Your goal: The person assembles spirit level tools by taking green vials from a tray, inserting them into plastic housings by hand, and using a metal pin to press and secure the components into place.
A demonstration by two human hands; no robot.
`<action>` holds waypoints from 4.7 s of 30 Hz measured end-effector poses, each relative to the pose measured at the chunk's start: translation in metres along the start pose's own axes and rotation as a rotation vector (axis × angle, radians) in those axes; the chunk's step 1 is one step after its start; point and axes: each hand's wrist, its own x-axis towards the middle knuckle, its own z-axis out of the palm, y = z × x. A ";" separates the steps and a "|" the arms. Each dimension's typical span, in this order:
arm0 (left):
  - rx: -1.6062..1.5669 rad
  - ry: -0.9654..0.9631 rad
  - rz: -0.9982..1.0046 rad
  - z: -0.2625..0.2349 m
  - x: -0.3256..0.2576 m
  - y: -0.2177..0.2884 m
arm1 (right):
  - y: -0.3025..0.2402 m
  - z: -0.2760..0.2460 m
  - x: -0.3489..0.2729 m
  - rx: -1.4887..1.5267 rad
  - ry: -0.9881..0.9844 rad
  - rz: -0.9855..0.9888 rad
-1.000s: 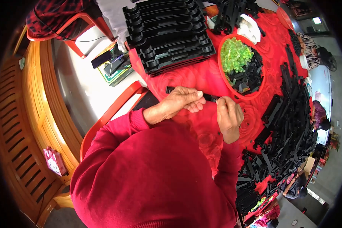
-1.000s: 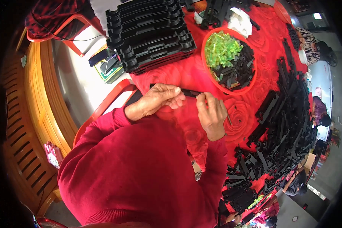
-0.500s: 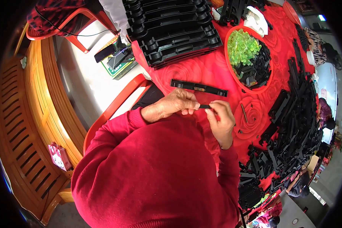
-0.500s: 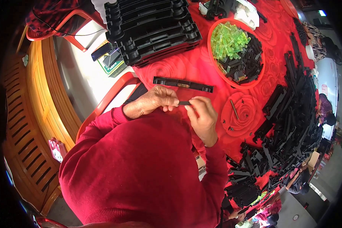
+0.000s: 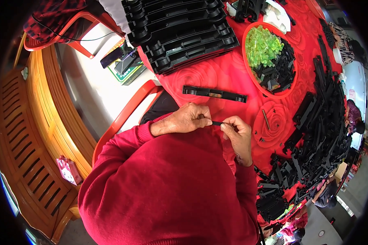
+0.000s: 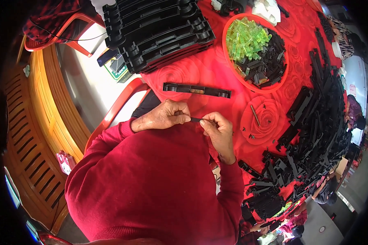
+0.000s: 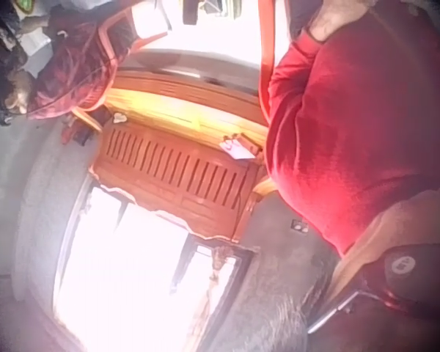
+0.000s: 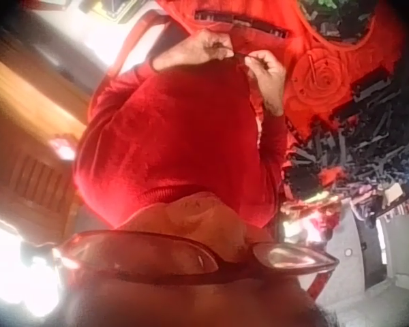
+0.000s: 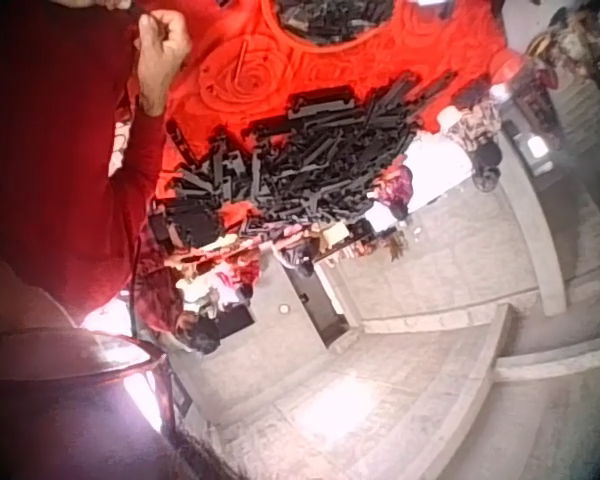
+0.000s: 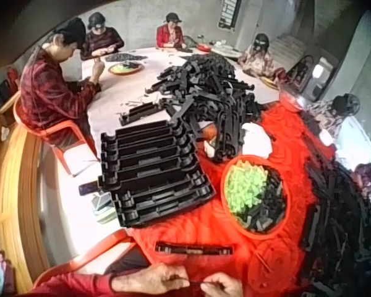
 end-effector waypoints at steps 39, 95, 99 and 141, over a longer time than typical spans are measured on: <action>0.601 0.565 0.564 -0.038 0.002 -0.043 | -0.004 -0.004 0.087 -0.374 0.092 -0.087; 1.063 0.122 -0.289 -0.033 0.077 0.021 | 0.007 0.006 0.075 -0.751 0.213 -0.585; 1.025 0.171 -0.220 -0.028 0.079 0.014 | 0.006 -0.001 0.071 -0.681 0.180 -0.549; 0.880 0.277 -0.094 -0.026 0.075 0.007 | 0.010 -0.067 0.024 -0.492 0.531 -0.372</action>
